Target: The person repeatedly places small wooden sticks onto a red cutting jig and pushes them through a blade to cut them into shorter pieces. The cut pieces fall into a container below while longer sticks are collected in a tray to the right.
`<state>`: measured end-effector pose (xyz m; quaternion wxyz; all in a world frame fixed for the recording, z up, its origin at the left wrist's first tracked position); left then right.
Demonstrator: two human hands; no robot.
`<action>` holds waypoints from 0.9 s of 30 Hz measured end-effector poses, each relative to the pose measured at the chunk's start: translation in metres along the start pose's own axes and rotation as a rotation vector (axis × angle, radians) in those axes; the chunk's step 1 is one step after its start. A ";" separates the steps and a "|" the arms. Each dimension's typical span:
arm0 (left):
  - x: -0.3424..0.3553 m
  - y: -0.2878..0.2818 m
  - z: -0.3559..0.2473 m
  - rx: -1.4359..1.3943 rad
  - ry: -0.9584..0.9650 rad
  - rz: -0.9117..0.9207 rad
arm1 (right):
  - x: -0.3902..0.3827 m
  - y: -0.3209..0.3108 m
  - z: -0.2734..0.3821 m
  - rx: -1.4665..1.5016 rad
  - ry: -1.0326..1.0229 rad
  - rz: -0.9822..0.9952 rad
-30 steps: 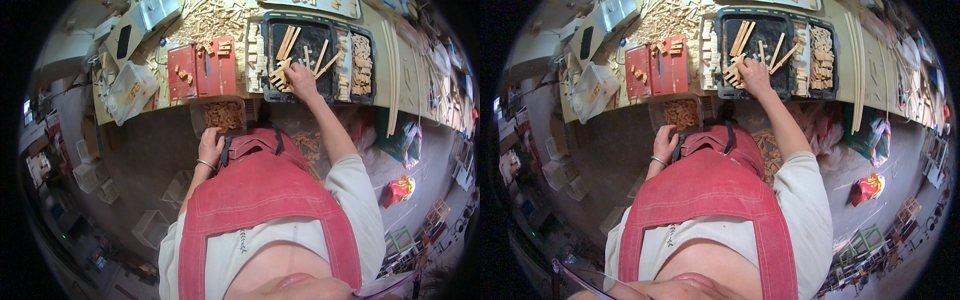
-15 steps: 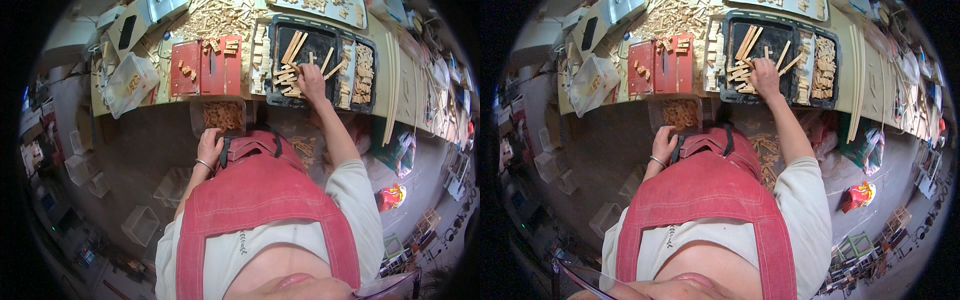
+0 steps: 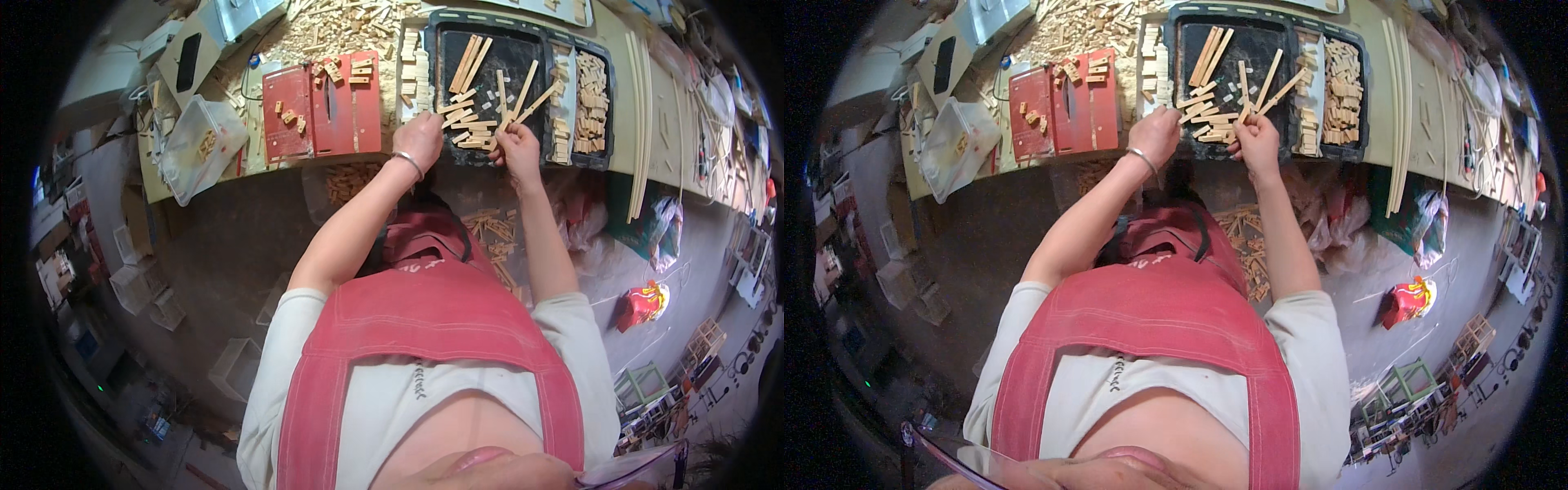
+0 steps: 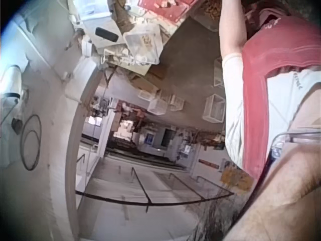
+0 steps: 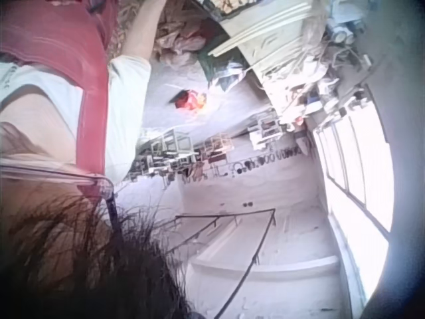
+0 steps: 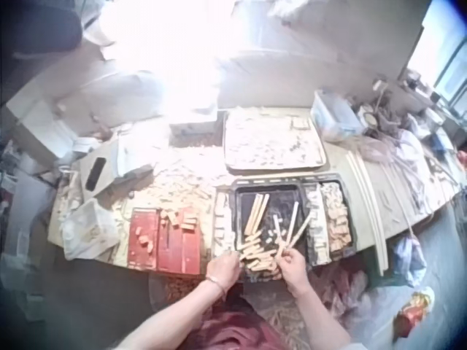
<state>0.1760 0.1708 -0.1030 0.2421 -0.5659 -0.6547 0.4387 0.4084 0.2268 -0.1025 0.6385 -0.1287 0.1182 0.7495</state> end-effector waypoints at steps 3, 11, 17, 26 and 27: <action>0.010 0.016 -0.003 0.060 0.016 -0.002 | -0.025 0.000 -0.009 0.081 0.039 -0.015; 0.015 0.024 -0.006 0.004 -0.057 -0.052 | -0.042 0.007 -0.016 0.278 0.054 0.043; -0.010 -0.011 -0.034 -0.594 -0.134 0.172 | -0.047 0.012 -0.010 0.088 -0.221 0.029; -0.036 -0.009 -0.038 -0.909 -0.080 0.299 | -0.067 0.029 0.023 -0.036 -0.378 0.027; -0.034 -0.012 -0.038 -0.891 -0.072 0.299 | -0.068 0.030 0.024 -0.026 -0.389 0.032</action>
Point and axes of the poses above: each hand's wrist, its own x-axis towards the middle knuckle, its own y-axis out of the palm, z = x × y, the point moved 2 cm from there along x, towards the middle knuckle, and after that the axes turned 13 degrees about -y, right-handed, at the moved point
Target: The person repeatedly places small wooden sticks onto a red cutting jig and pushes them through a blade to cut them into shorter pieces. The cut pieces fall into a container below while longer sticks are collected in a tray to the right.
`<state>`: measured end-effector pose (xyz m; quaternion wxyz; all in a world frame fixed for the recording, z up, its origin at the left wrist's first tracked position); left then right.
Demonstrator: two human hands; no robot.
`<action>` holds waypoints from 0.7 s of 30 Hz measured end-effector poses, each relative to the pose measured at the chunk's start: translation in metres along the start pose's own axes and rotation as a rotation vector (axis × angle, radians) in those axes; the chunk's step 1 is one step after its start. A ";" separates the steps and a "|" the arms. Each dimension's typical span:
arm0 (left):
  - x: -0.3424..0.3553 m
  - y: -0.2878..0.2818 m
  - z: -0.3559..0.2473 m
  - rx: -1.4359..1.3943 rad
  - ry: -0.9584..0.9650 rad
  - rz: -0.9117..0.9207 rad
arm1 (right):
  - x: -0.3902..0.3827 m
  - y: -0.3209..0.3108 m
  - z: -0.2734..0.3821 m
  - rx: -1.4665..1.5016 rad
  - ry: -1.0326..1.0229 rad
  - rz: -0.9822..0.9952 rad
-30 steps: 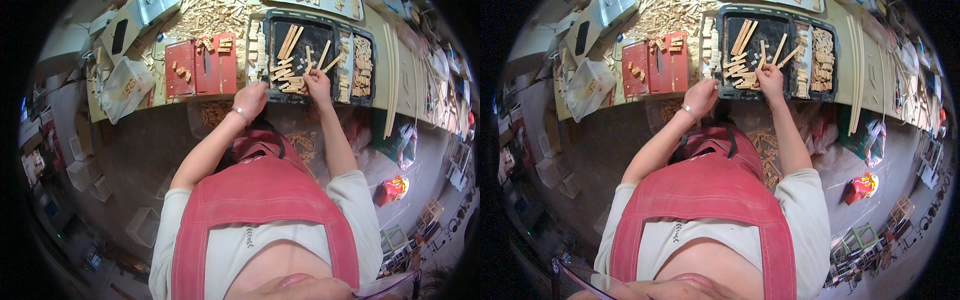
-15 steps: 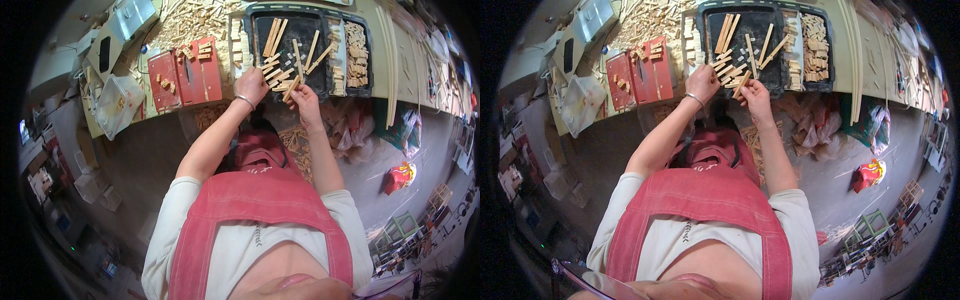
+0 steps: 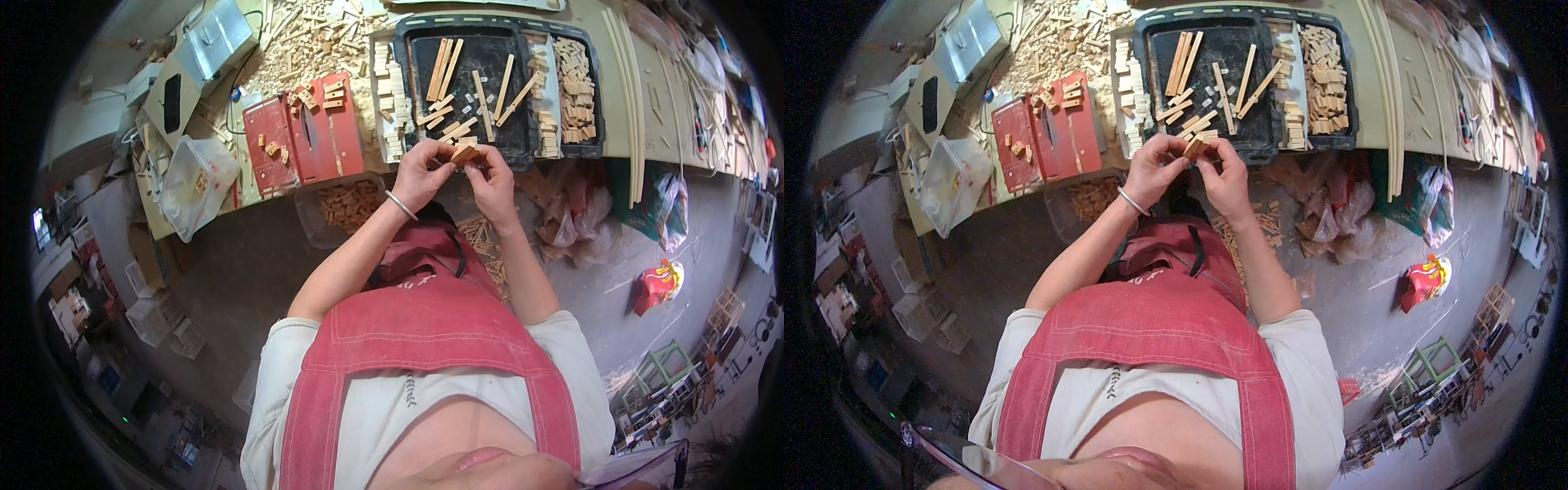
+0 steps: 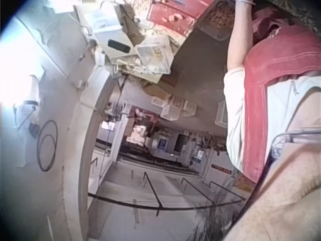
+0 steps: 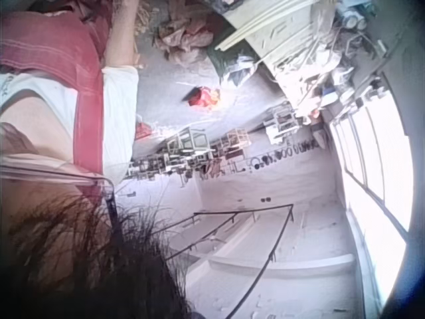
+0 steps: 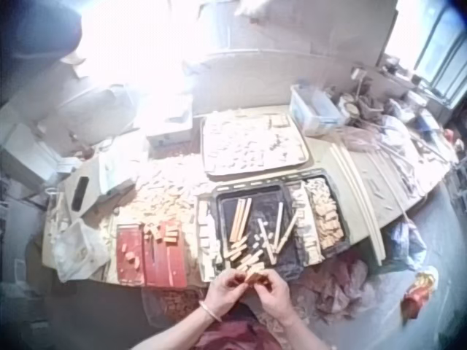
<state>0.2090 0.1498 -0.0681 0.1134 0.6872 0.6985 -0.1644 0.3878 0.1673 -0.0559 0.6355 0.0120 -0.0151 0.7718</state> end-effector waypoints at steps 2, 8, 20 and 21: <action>0.002 -0.003 -0.002 0.021 0.017 0.003 | -0.001 0.002 0.001 0.028 -0.016 -0.001; 0.001 -0.003 -0.001 0.073 0.073 -0.016 | -0.004 0.006 -0.008 0.049 -0.022 -0.015; 0.065 -0.024 0.009 0.875 0.229 -0.405 | -0.013 -0.011 -0.016 0.050 0.168 -0.282; 0.072 -0.024 0.009 0.946 0.256 -0.438 | -0.015 -0.012 -0.017 0.055 0.163 -0.278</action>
Point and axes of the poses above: each hand's wrist, its own x-axis towards the middle knuckle, its own y-axis out of the palm, z = x × y, the point moved 2 cm from there along x, towards the middle knuckle, and after that the axes turned 13 degrees about -y, right-handed, at the moved point
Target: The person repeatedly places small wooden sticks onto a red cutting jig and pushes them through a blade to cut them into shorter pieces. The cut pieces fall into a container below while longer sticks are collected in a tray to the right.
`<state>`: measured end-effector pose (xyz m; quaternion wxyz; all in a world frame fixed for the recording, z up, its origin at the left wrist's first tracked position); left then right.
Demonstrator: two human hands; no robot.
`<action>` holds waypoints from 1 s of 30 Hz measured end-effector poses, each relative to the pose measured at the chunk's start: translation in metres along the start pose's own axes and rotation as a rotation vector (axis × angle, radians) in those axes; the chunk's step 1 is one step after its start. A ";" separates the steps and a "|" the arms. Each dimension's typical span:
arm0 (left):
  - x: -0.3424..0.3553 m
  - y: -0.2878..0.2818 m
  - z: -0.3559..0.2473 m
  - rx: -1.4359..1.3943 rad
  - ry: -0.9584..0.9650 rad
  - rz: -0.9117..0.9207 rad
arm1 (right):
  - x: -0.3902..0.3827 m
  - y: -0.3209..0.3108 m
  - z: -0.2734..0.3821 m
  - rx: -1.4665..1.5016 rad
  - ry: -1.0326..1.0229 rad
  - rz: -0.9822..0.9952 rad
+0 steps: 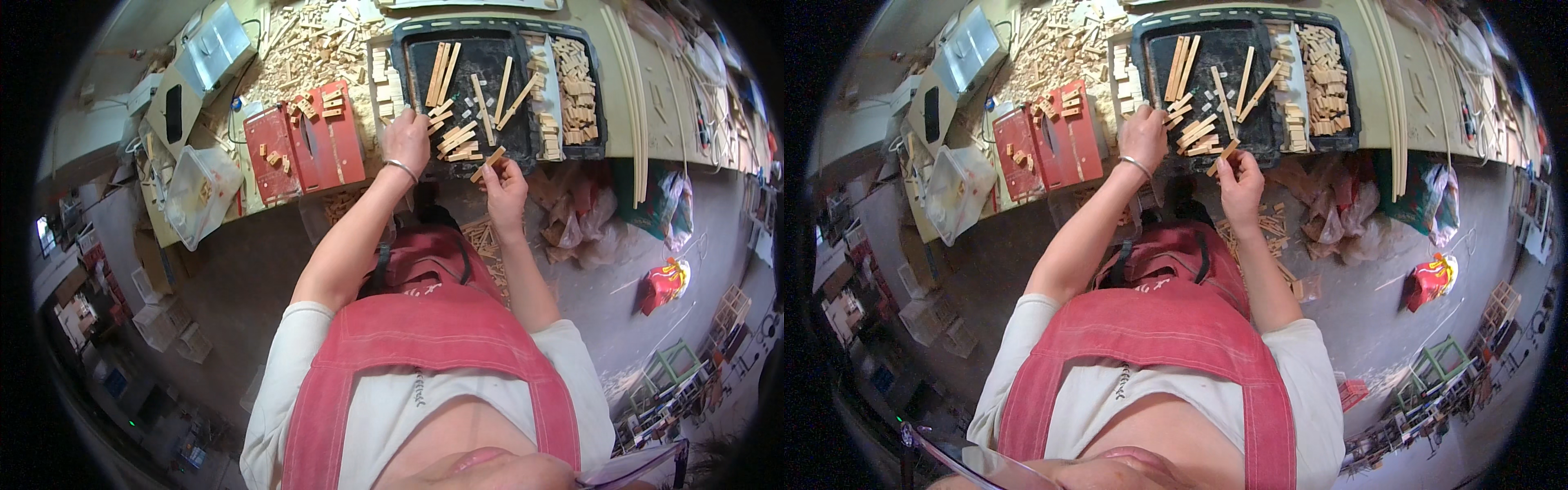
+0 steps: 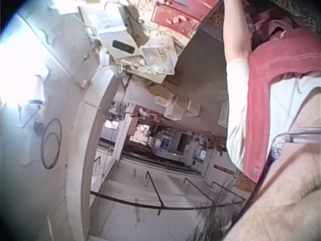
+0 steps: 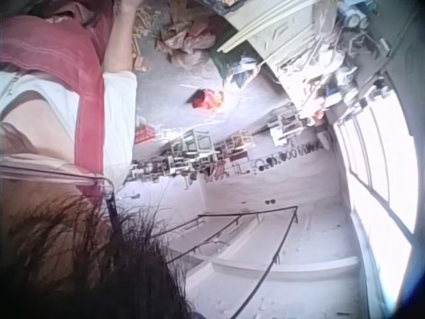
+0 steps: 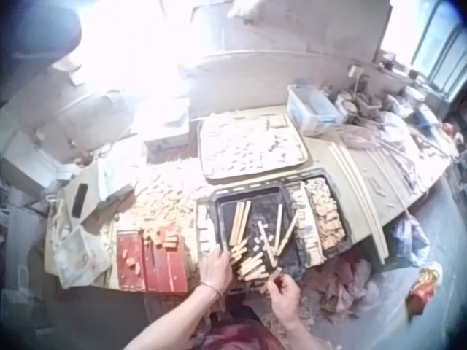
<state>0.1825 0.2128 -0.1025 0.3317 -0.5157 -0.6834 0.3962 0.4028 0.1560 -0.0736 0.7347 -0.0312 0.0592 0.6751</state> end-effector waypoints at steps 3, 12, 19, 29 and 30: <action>0.008 0.010 0.004 0.103 0.016 0.064 | -0.001 -0.003 -0.004 0.017 0.009 0.011; 0.007 0.008 0.002 0.089 0.047 0.057 | 0.005 0.013 -0.005 0.131 0.122 0.033; 0.011 0.007 -0.001 0.019 -0.040 0.148 | 0.001 0.010 0.003 0.109 0.105 -0.020; -0.022 0.006 -0.020 -0.904 -0.370 0.708 | -0.002 0.018 -0.006 0.131 0.133 -0.017; -0.024 0.000 -0.022 -0.997 -0.390 0.819 | -0.002 0.020 -0.004 0.171 0.095 -0.013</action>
Point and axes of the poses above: each hand's wrist, its own x-axis towards the middle knuckle, its own y-axis out of the palm, z = x × y, the point moved 2 cm from there along x, towards the middle knuckle, and after that the axes turned 13 degrees about -y, right-handed, at the moved point
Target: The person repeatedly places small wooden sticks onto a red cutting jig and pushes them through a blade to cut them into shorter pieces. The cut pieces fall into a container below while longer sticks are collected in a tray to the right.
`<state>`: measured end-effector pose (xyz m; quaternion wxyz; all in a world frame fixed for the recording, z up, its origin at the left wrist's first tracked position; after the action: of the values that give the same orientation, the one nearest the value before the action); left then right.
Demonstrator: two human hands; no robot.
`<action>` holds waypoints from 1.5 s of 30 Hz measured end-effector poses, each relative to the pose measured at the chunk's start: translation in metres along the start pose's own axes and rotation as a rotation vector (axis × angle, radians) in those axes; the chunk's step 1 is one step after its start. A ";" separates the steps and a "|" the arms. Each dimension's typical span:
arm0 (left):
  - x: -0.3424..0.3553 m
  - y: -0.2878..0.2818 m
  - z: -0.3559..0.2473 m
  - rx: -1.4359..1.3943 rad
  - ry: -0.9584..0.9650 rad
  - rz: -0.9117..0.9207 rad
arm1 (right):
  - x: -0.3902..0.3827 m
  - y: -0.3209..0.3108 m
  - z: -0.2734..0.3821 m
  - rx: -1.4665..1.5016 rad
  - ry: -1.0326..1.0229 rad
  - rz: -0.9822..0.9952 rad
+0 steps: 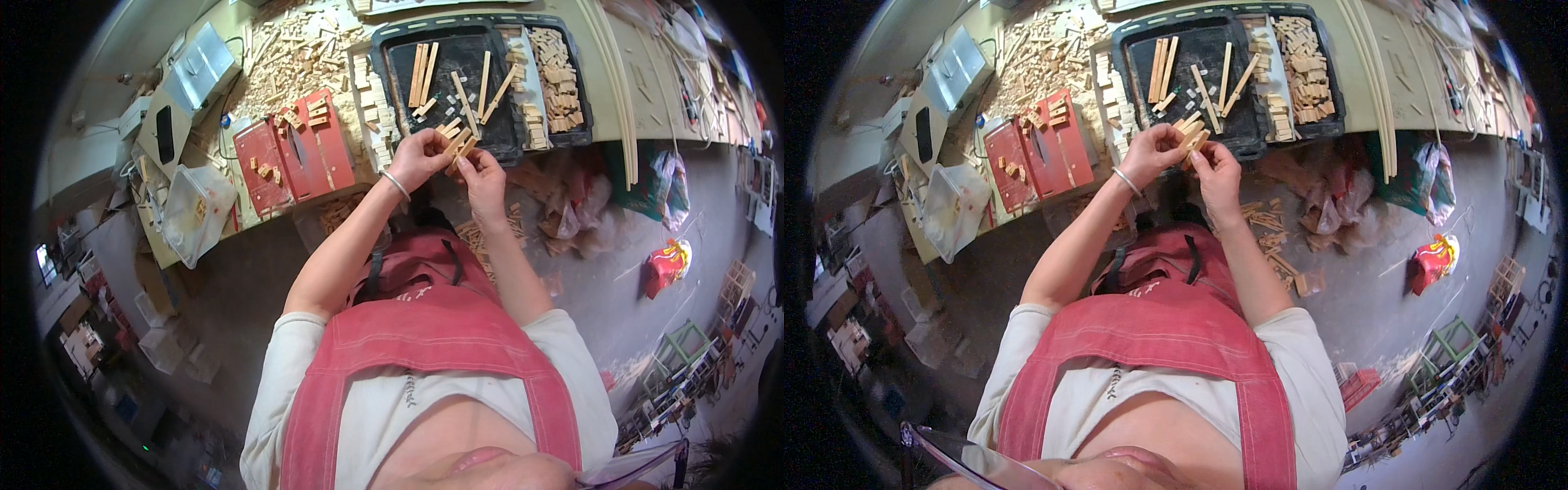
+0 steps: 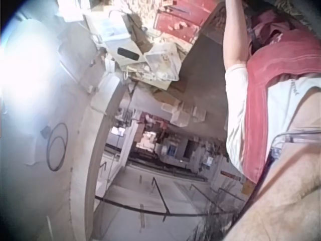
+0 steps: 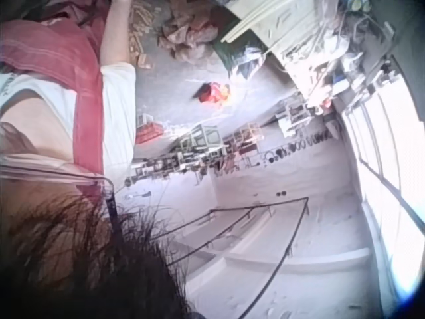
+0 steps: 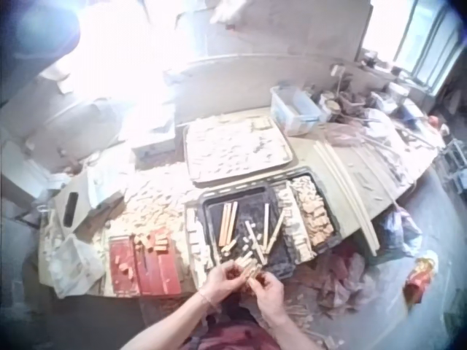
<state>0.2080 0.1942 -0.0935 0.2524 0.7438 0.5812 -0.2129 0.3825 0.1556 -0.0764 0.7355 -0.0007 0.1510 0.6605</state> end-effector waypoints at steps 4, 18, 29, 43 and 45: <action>-0.014 -0.002 0.005 -0.121 -0.038 0.152 | -0.002 0.002 0.012 0.072 -0.078 0.051; -0.087 -0.012 -0.003 -0.056 0.023 -0.016 | -0.027 0.028 0.031 0.098 -0.077 0.202; -0.122 -0.027 -0.005 0.004 0.086 -0.128 | -0.047 0.058 0.024 0.245 0.079 0.145; -0.171 -0.065 0.007 -0.263 -0.103 -0.051 | -0.087 0.103 0.016 0.114 0.015 0.223; -0.178 -0.066 0.010 -0.195 0.034 -0.112 | -0.091 0.109 0.016 -0.005 -0.133 0.261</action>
<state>0.1016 0.0663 -0.0013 0.3014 0.6856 0.6439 -0.1566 0.2730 0.0841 -0.0191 0.6517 0.0608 0.0987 0.7495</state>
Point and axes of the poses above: each hand's wrist, its own x-axis towards the middle knuckle, its own y-axis out of the palm, z = x × y, the point moved 2 cm from there along x, towards the middle knuckle, and after that the axes turned 13 degrees about -y, right-handed, at the moved point
